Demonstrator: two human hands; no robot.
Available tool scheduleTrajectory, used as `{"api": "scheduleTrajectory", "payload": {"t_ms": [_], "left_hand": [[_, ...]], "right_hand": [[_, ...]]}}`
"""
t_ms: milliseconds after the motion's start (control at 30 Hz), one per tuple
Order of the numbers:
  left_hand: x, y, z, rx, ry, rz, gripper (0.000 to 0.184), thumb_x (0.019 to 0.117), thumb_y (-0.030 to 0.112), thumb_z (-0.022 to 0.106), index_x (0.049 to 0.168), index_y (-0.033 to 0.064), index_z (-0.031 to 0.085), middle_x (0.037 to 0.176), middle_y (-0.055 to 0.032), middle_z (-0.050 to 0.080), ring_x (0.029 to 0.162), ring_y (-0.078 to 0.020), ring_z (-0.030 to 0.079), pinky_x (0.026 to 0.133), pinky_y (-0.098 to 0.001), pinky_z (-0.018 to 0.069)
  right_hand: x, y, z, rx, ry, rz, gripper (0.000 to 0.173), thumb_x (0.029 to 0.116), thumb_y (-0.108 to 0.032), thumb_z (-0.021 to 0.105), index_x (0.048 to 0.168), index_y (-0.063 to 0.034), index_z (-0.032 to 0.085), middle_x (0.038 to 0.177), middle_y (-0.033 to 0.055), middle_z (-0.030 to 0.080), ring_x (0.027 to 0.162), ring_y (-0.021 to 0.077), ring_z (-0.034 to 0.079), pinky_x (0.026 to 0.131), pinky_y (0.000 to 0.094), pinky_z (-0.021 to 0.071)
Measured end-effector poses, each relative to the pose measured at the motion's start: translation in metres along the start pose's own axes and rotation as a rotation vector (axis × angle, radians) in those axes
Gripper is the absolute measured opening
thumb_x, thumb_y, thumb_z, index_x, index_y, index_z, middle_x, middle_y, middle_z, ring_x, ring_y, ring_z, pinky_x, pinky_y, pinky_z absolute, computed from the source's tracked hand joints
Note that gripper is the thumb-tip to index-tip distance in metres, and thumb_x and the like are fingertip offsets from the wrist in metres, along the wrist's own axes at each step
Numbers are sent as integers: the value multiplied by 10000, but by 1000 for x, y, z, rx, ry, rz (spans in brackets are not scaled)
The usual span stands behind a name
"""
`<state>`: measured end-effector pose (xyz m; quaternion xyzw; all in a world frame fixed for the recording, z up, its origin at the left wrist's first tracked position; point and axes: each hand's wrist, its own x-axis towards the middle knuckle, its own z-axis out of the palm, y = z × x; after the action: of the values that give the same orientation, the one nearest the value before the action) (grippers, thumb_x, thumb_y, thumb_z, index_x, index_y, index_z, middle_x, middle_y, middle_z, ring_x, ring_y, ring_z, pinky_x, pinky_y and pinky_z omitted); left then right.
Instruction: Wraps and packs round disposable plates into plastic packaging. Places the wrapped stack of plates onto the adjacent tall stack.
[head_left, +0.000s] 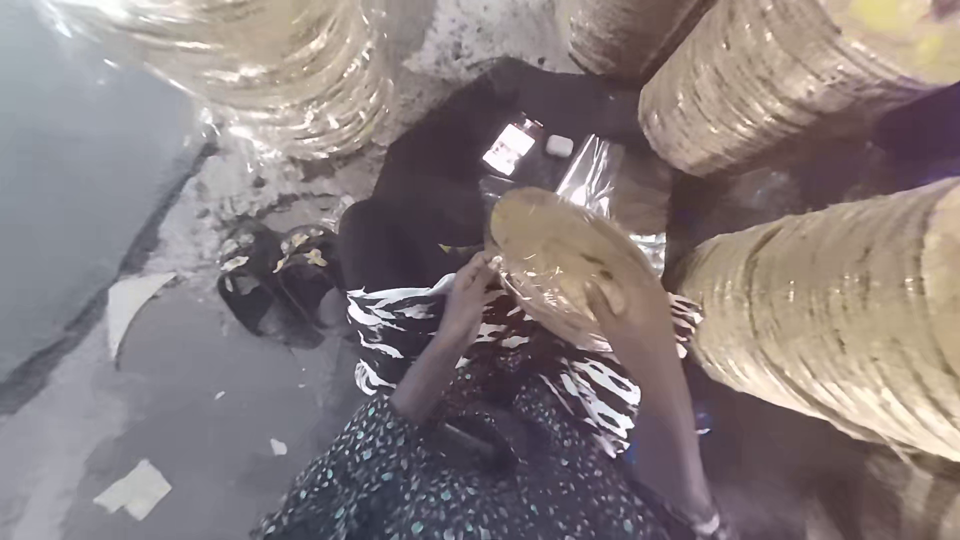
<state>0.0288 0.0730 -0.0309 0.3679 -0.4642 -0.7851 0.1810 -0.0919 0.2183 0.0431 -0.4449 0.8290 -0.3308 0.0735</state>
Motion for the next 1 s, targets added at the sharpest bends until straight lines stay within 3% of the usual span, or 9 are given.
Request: {"api": "scheduleTrajectory", "payload": {"t_ms": [133,300,400,567,667,733,833,933,1000], "left_hand": [[-10,12,-29,48,-78,89,250,1025,31,365,1061,17,612,937,40,650,821,-31,647,774,-249,580],[-39,17,-57,55,-11,160,282,994,76,384,1250,-8,465,1040,75,618,882,11,638,785,-228,571],[-50,11,-72,61,-43,250,201,1017,283,520,1124,116,553,1111,123,584,921,41,608,784,-181,549],[-58,-11,-82,258,32,436,289,1072,313,412,917,200,628,1115,121,558,1038,39,543,896,-171,483],[-64,-23,-85,374,93,535,331,1078,385,437,1035,107,612,1155,79,595,1099,38,553,956,-183,477],[-69,-28,-83,441,148,609,453,1014,343,560,1262,-34,516,1232,2,626,1130,33,582,979,-194,493],[-62,-51,-90,568,172,835,377,1007,371,612,1315,191,491,1274,83,547,1153,85,530,971,-115,444],[-54,-50,-83,411,219,915,97,999,210,612,1091,181,615,1099,124,634,1043,98,588,915,-108,477],[-48,-48,-87,356,151,923,95,1014,224,602,1093,249,648,1090,178,656,1035,102,601,908,-113,494]], "right_hand": [[30,-16,58,323,-228,-282,291,981,-52,573,1230,13,709,1286,163,683,1214,283,643,1044,423,505],[27,-59,94,481,-219,-368,226,934,26,608,1086,3,774,1148,200,723,1101,337,690,985,440,537],[8,-73,99,445,-126,-326,198,920,-9,651,1076,-1,773,1112,184,732,1044,303,715,929,371,570],[-9,-82,118,270,86,-235,94,874,-77,697,887,-21,771,807,133,710,747,257,710,691,324,578],[-15,-86,124,266,85,-207,87,848,-66,700,874,-22,770,749,134,664,666,245,672,616,310,562],[-15,-92,124,318,92,-155,64,817,-18,680,835,11,733,753,147,635,613,215,624,558,268,527],[-15,-101,123,404,72,-20,32,784,32,688,807,47,703,796,172,650,644,198,636,586,248,534],[-17,-107,120,498,-15,133,55,817,37,680,857,70,698,878,194,657,732,204,654,657,267,555],[-18,-106,115,533,-77,185,78,865,2,669,895,71,690,910,192,652,763,203,655,688,274,558]]}}
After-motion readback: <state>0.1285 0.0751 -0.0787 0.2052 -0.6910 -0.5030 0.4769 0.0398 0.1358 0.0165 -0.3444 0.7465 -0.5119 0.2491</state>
